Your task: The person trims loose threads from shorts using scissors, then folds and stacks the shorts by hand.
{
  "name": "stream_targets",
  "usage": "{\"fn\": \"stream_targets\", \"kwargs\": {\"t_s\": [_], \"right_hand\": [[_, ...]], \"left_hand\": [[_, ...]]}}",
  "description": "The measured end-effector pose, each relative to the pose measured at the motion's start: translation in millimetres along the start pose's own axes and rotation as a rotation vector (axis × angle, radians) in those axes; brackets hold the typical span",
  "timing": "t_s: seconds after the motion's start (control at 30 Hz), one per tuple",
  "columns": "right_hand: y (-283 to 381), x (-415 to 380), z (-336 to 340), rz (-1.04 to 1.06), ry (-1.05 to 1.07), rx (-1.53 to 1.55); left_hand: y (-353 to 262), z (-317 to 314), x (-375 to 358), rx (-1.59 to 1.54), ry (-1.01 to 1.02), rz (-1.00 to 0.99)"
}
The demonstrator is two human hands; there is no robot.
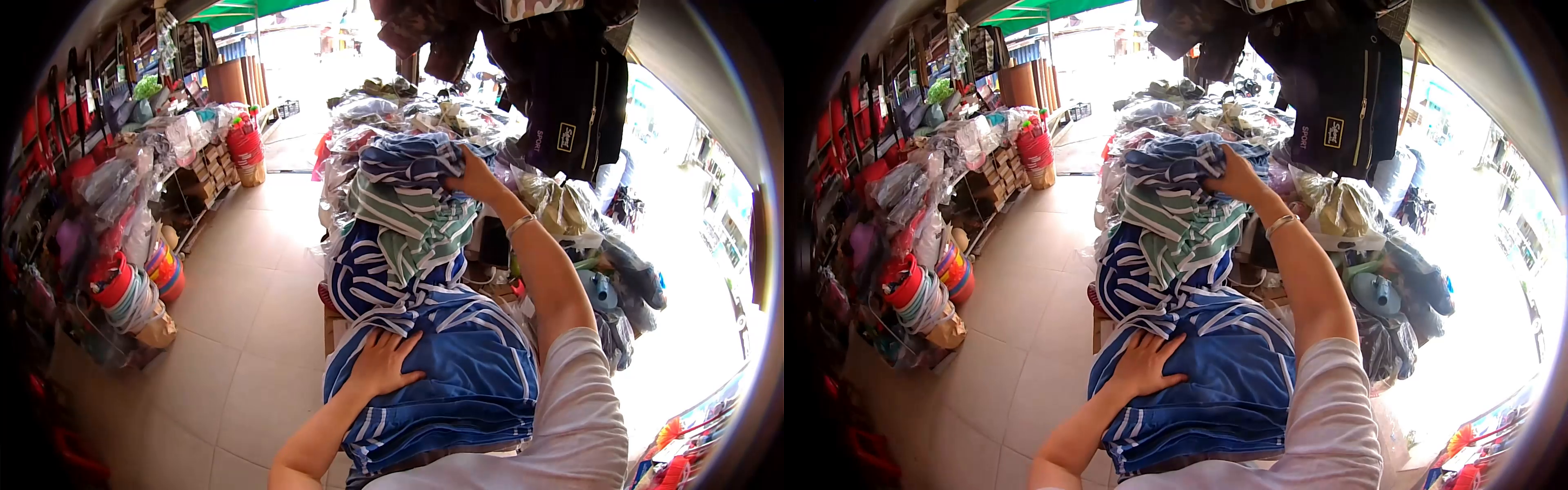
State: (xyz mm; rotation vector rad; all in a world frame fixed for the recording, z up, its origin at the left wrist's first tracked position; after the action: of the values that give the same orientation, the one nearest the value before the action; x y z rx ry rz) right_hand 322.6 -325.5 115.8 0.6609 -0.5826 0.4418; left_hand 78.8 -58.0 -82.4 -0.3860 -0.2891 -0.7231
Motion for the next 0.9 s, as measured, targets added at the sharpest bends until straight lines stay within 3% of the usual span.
{"fn": "stream_targets", "kwargs": {"t_s": [0.07, 0.13, 0.2, 0.27, 0.33, 0.37, 0.4, 0.5, 0.53, 0.6, 0.63, 0.67, 0.73, 0.77, 0.8, 0.87, 0.9], "right_hand": [[-2, 6, 5, -0.06, -0.041, 0.209], [18, -1, 13, -0.083, -0.127, 0.227], [28, -7, 18, -0.231, -0.18, 0.382], [21, -11, 11, -0.191, -0.116, 0.411], [34, -23, 8, 0.083, 0.081, 0.157], [30, -24, 4, 0.178, 0.03, -0.225], [24, -23, 3, 0.174, 0.032, -0.223], [22, -18, 12, -0.124, 0.148, 0.247], [17, -17, 9, -0.122, 0.148, 0.249], [-1, -15, -4, 0.113, -0.002, -0.194], [1, -16, -14, 0.315, -0.174, -0.367], [-2, -13, -14, 0.312, -0.174, -0.368], [13, -5, -4, -0.007, -0.084, -0.267], [-8, 3, -11, -0.196, -0.233, -0.186], [-2, 6, -8, -0.224, -0.409, -0.005], [6, 8, 0, -0.386, -0.666, 0.719], [0, 14, 6, -0.381, -0.777, 0.89]], "left_hand": [[1, -1, -1, -0.003, 0.005, 0.001], [1, -2, 0, -0.006, 0.008, -0.001], [0, -1, 1, -0.009, 0.012, 0.012], [0, 0, 1, -0.01, 0.014, 0.013], [0, 0, 1, -0.013, 0.018, 0.017], [0, 0, 1, -0.012, 0.017, 0.019], [-1, 0, 2, -0.012, 0.015, 0.021], [0, 0, 1, -0.009, 0.018, 0.027], [-1, 1, 1, -0.007, 0.018, 0.028], [-1, 2, 2, -0.024, 0.038, 0.037], [-1, 3, 3, -0.023, 0.039, 0.036], [-2, 3, 4, -0.026, 0.025, 0.034], [-2, 0, 2, -0.032, 0.014, 0.032], [-1, 0, 2, -0.031, 0.015, 0.034], [0, 1, 2, -0.029, 0.015, 0.037], [-1, 4, 3, -0.034, 0.03, 0.043], [-2, 6, 5, -0.042, 0.04, 0.048]]}}
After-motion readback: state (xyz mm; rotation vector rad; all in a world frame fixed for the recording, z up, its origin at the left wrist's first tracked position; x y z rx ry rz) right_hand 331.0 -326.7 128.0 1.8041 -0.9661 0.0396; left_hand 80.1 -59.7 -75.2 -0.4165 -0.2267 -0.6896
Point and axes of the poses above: each hand's wrist, its own x-axis towards the middle knuckle, its own z-axis out of the back of the hand, y = z × x, the point moved 1 cm from there along x, towards the middle knuckle, and after that the axes turned 6 degrees about -y, right-handed, at the moved point
